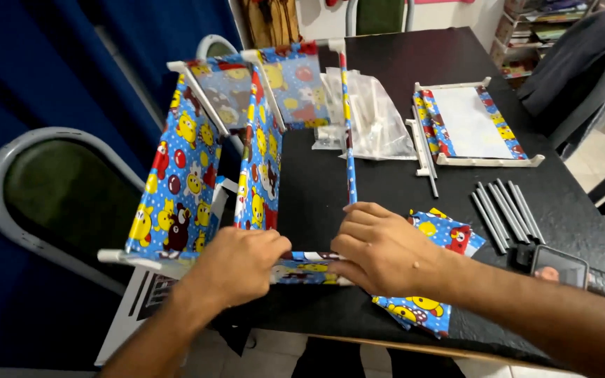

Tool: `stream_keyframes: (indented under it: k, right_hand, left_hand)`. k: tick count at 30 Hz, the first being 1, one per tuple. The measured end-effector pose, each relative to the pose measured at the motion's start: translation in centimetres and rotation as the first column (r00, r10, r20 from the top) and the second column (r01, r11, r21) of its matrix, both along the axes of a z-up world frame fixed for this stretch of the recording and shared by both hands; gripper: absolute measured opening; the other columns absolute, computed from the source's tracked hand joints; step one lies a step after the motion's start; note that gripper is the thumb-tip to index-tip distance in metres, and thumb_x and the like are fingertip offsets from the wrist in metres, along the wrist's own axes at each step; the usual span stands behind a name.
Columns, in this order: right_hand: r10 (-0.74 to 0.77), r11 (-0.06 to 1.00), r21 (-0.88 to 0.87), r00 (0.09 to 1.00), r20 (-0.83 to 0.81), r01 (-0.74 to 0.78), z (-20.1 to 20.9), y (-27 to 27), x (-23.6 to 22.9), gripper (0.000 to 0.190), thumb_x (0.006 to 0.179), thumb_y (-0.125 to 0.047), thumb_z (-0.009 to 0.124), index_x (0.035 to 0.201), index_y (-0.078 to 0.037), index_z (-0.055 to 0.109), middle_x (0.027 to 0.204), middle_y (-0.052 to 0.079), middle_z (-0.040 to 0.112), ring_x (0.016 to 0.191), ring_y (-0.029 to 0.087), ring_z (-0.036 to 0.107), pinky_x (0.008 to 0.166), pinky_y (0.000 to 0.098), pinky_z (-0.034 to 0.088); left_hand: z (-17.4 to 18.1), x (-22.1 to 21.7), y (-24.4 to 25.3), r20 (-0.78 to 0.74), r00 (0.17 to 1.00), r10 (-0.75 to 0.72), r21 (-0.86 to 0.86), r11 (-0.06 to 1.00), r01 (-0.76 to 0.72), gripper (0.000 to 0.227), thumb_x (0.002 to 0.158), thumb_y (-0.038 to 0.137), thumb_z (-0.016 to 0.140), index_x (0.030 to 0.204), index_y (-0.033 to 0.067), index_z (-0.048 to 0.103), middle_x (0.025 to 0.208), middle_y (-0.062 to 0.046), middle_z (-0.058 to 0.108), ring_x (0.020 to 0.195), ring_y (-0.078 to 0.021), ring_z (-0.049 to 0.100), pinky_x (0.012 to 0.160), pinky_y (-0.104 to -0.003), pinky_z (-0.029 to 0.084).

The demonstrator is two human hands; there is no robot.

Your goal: Assembling a fabric and metal pole shoe rack on a table.

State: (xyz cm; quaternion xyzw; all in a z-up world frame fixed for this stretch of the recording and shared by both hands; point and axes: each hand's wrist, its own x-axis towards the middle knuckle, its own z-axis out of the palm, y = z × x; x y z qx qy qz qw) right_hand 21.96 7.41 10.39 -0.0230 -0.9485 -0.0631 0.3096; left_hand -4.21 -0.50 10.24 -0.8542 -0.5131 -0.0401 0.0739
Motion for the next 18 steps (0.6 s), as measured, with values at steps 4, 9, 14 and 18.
stream_keyframes:
  k: [4,9,14,18]
  right_hand:
    - [-0.02,1.0,-0.007,0.99,-0.142,0.019,-2.4,1.4,-0.7,0.032,0.1,-0.034,0.064,0.083,-0.008,0.062,0.075,0.008,0.061,0.082,0.029,0.069,0.098,0.0461,0.052]
    - [-0.055,0.991,-0.124,0.99,-0.126,0.039,-2.3,1.5,-1.0,0.026,0.099,-0.03,0.064,0.087,-0.007,0.064,0.077,0.01,0.065,0.083,0.029,0.071,0.098,0.0473,0.051]
    - [0.051,0.939,-0.332,0.991,-0.122,-0.089,-1.2,1.9,-0.7,0.03,0.095,-0.032,0.067,0.091,-0.003,0.067,0.078,0.014,0.067,0.085,0.038,0.072,0.1,0.0525,0.052]
    - [0.081,0.946,-0.309,0.994,-0.067,-0.098,-1.4,2.9,-0.3,0.024,0.096,-0.023,0.063,0.083,-0.003,0.068,0.071,0.013,0.065,0.078,0.037,0.073,0.098,0.0522,0.052]
  left_hand:
    - [0.9,-0.6,0.5,0.028,0.996,-0.085,0.131,0.988,0.08,0.031,0.076,0.008,0.05,0.1,0.0188,0.066,0.085,-0.002,0.069,0.087,-0.0282,0.071,0.074,-0.041,0.055]
    - [2.0,0.5,0.9,-0.046,0.999,0.0,0.061,0.998,0.002,0.039,0.076,0.011,0.05,0.107,0.023,0.068,0.089,0.004,0.072,0.092,-0.0205,0.071,0.092,-0.041,0.047]
    - [-0.7,3.4,2.1,0.047,0.94,-0.337,0.484,0.831,0.274,0.042,0.103,0.051,0.046,0.107,0.0122,0.062,0.088,-0.005,0.066,0.089,-0.0246,0.07,0.099,-0.045,0.046]
    - [-0.4,4.1,3.3,0.054,0.912,-0.407,0.556,0.77,0.311,0.029,0.106,0.032,0.047,0.091,0.0119,0.062,0.073,-0.002,0.056,0.071,-0.0246,0.062,0.076,-0.039,0.051]
